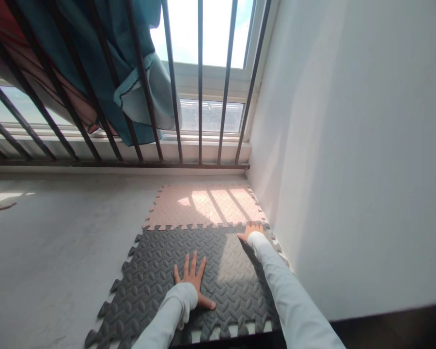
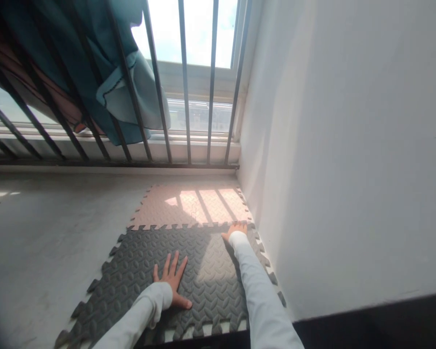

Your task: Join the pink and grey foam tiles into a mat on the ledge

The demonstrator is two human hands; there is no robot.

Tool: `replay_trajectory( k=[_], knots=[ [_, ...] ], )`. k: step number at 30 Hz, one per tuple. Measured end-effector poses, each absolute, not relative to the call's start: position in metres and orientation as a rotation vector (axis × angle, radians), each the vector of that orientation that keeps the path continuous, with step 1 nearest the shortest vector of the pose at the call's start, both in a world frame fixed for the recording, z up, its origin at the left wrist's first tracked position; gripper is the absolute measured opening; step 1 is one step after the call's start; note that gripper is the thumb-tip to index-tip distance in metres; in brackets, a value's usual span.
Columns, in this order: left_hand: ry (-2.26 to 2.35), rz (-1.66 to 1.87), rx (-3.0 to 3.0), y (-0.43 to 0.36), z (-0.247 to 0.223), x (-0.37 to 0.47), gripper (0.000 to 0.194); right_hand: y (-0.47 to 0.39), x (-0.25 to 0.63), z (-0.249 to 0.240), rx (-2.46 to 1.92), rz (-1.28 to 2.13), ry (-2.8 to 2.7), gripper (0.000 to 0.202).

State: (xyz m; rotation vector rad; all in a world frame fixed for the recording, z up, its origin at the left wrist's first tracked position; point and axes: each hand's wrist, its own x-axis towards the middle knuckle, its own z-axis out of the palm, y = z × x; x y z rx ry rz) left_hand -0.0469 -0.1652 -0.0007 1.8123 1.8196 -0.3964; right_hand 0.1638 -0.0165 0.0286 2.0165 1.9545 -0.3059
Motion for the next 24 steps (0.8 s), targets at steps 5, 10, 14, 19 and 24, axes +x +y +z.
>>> replay_trajectory(
  k=[5, 10, 14, 19, 24],
  knots=[
    [1.816, -0.364, 1.813, -0.164, -0.010, -0.047, 0.128, -0.032, 0.123, 0.019, 1.854, -0.388, 2.150, 0.071],
    [1.833, -0.350, 1.826, -0.164, -0.016, -0.047, 0.126, -0.036, 0.099, 0.009, 1.788, -0.414, 2.282, 0.061],
    [1.818, -0.337, 1.831, -0.164, -0.015, -0.049, 0.127, -0.030, 0.095, 0.016, 1.820, -0.366, 2.262, 0.057],
    [1.828, -0.340, 1.833, -0.165, -0.013, -0.048, 0.127, -0.028, 0.079, 0.023, 1.793, -0.354, 2.279, 0.053],
    [1.838, -0.330, 1.841, -0.166, -0.014, -0.047, 0.128, -0.035, 0.050, 0.017, 1.732, -0.413, 2.333, 0.057]
  ],
)
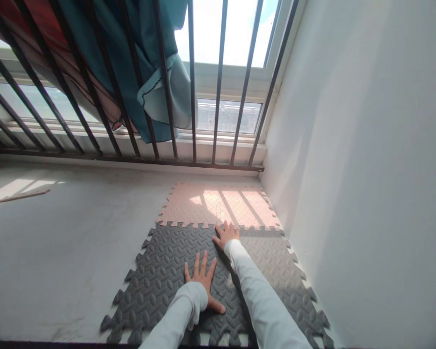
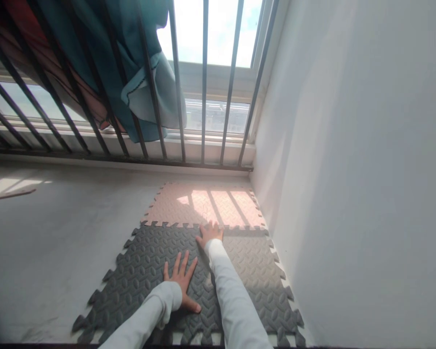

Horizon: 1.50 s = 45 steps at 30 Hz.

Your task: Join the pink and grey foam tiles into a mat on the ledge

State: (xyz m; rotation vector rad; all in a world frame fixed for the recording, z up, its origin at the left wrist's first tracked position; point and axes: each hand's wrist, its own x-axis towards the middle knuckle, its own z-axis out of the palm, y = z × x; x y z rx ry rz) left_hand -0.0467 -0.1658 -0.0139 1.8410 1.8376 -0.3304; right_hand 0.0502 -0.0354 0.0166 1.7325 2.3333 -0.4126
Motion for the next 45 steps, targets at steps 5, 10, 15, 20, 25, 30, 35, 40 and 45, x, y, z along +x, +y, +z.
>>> replay_trajectory(
  k=[5, 10, 15, 20, 25, 30, 35, 40, 45],
  knots=[
    [1.825, -0.311, 1.849, -0.167, -0.012, -0.048, 0.121, -0.032, 0.037, 0.019, 1.802, -0.451, 2.303, 0.050],
    [1.806, -0.290, 1.852, -0.167, -0.009, -0.050, 0.119, -0.021, 0.032, 0.024, 1.700, -0.466, 2.376, 0.053],
    [1.792, -0.274, 1.857, -0.168, -0.007, -0.050, 0.120, -0.018, 0.029, 0.024, 1.698, -0.434, 2.379, 0.074],
    [1.794, -0.286, 1.828, -0.167, -0.005, -0.050, 0.122, -0.023, 0.019, 0.028, 1.667, -0.464, 2.380, 0.071],
    [1.751, -0.246, 1.860, -0.168, -0.007, -0.053, 0.115, -0.036, -0.005, 0.026, 1.624, -0.549, 2.395, 0.064],
    [1.777, -0.277, 1.853, -0.167, -0.008, -0.052, 0.116, -0.038, -0.011, 0.039, 1.616, -0.583, 2.369, 0.061],
    [1.781, -0.310, 1.850, -0.166, -0.004, -0.051, 0.122, -0.074, 0.025, 0.050, 1.832, -0.562, 2.366, 0.060],
    [1.806, -0.349, 1.843, -0.165, 0.002, -0.048, 0.122, -0.137, 0.086, 0.041, 2.027, -0.602, 2.114, 0.063],
    [1.806, -0.352, 1.842, -0.165, 0.010, -0.048, 0.125, -0.183, 0.127, 0.030, 2.037, -0.539, 1.929, 0.065]
  ],
)
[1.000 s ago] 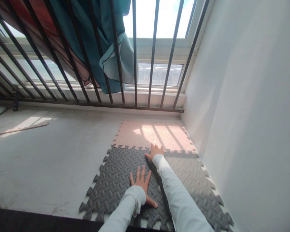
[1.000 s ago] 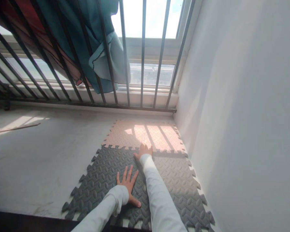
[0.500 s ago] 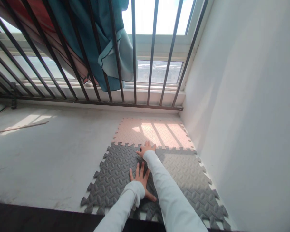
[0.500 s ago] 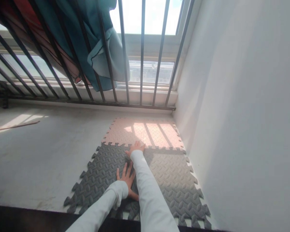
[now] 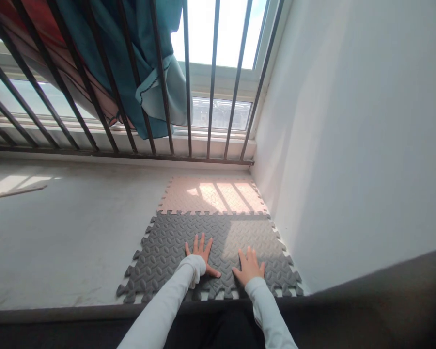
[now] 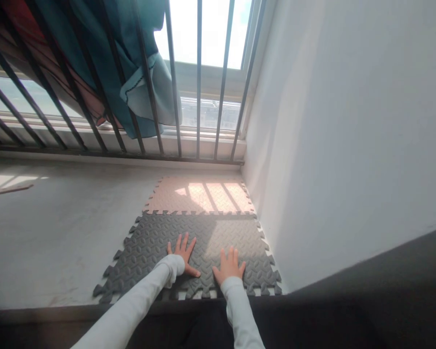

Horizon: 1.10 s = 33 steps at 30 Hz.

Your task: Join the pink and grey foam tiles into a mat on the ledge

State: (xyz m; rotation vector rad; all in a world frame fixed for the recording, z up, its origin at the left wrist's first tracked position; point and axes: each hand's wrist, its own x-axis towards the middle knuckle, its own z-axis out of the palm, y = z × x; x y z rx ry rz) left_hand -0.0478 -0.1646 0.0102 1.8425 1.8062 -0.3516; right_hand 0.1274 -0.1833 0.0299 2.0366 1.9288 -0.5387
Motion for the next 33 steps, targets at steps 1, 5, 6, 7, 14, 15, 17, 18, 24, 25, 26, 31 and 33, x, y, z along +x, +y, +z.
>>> replay_trajectory(
  k=[1, 5, 6, 7, 14, 15, 17, 18, 24, 25, 26, 31, 33],
  knots=[
    [1.797, -0.338, 1.855, -0.166, 0.012, -0.048, 0.123, -0.190, 0.132, 0.029, 2.037, -0.526, 1.914, 0.065],
    [1.748, -0.249, 1.961, -0.183, 0.013, -0.050, 0.102, -0.210, 0.141, 0.027, 2.055, -0.493, 1.904, 0.066],
    [1.730, -0.233, 1.993, -0.190, 0.011, -0.050, 0.097, -0.213, 0.142, 0.027, 2.056, -0.484, 1.918, 0.065],
    [1.712, -0.223, 2.022, -0.198, 0.008, -0.051, 0.093, -0.215, 0.142, 0.027, 2.056, -0.476, 1.932, 0.064],
    [1.634, -0.308, 2.250, -0.231, -0.005, -0.054, 0.100, -0.217, 0.137, 0.029, 2.099, -0.448, 1.923, 0.063],
    [1.636, -0.323, 2.269, -0.231, -0.004, -0.053, 0.099, -0.218, 0.136, 0.030, 2.104, -0.443, 1.920, 0.063],
    [1.633, -0.348, 2.287, -0.229, 0.000, -0.052, 0.094, -0.219, 0.135, 0.030, 2.108, -0.441, 1.916, 0.063],
    [1.624, -0.365, 2.293, -0.228, 0.003, -0.051, 0.093, -0.220, 0.135, 0.031, 2.106, -0.446, 1.915, 0.064],
    [1.525, -0.417, 2.505, -0.225, 0.016, -0.051, 0.081, -0.222, 0.137, 0.033, 2.084, -0.487, 1.918, 0.065],
    [1.502, -0.423, 2.561, -0.225, 0.016, -0.050, 0.075, -0.222, 0.137, 0.033, 2.083, -0.489, 1.911, 0.065],
    [1.485, -0.433, 2.606, -0.226, 0.015, -0.049, 0.069, -0.222, 0.137, 0.033, 2.082, -0.490, 1.904, 0.065],
    [1.504, -0.421, 2.562, -0.224, 0.022, -0.046, 0.046, -0.220, 0.136, 0.031, 2.072, -0.495, 1.888, 0.065],
    [1.537, -0.368, 2.492, -0.222, 0.031, -0.048, 0.041, -0.220, 0.136, 0.031, 2.070, -0.495, 1.884, 0.065]
  ],
)
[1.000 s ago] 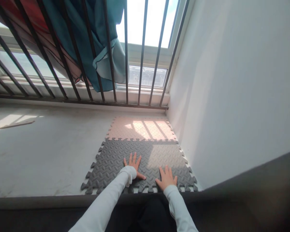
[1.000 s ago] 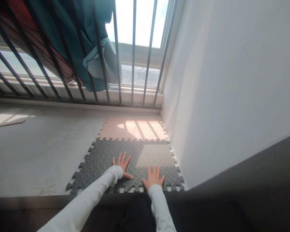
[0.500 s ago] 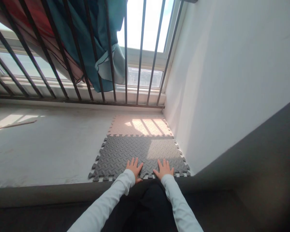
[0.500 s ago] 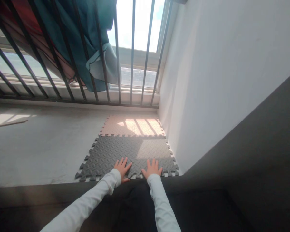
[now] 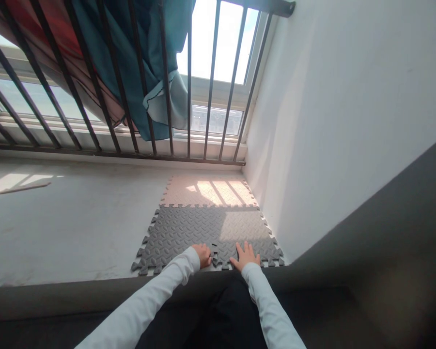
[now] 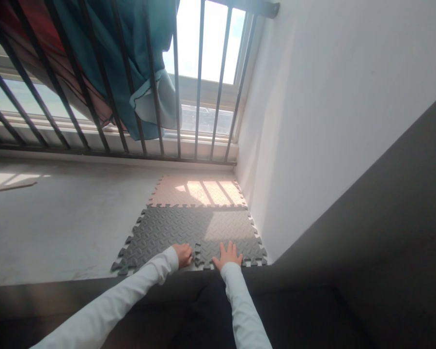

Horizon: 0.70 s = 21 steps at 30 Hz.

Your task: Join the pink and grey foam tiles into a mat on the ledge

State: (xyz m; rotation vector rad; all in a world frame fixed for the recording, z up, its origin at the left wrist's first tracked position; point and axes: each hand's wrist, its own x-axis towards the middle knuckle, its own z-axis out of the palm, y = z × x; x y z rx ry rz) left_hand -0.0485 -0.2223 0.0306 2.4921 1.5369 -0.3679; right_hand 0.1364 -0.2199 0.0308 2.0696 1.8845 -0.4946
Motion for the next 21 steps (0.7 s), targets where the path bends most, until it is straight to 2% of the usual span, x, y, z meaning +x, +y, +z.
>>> replay_trajectory(
  k=[7, 14, 17, 21],
  knots=[
    [1.721, -0.187, 2.303, -0.218, 0.069, -0.069, 0.036, -0.217, 0.134, 0.032, 2.061, -0.499, 1.859, 0.066],
    [1.815, 0.037, 2.354, -0.193, 0.111, -0.101, 0.038, -0.219, 0.134, 0.030, 2.138, -0.553, 1.862, 0.065],
    [1.788, 0.062, 2.379, -0.186, 0.117, -0.105, 0.038, -0.218, 0.132, 0.033, 2.408, -0.925, 1.902, 0.063],
    [1.675, -0.036, 2.437, -0.191, 0.108, -0.092, 0.037, -0.214, 0.110, 0.039, 2.545, -1.482, 1.958, 0.034]
  ],
)
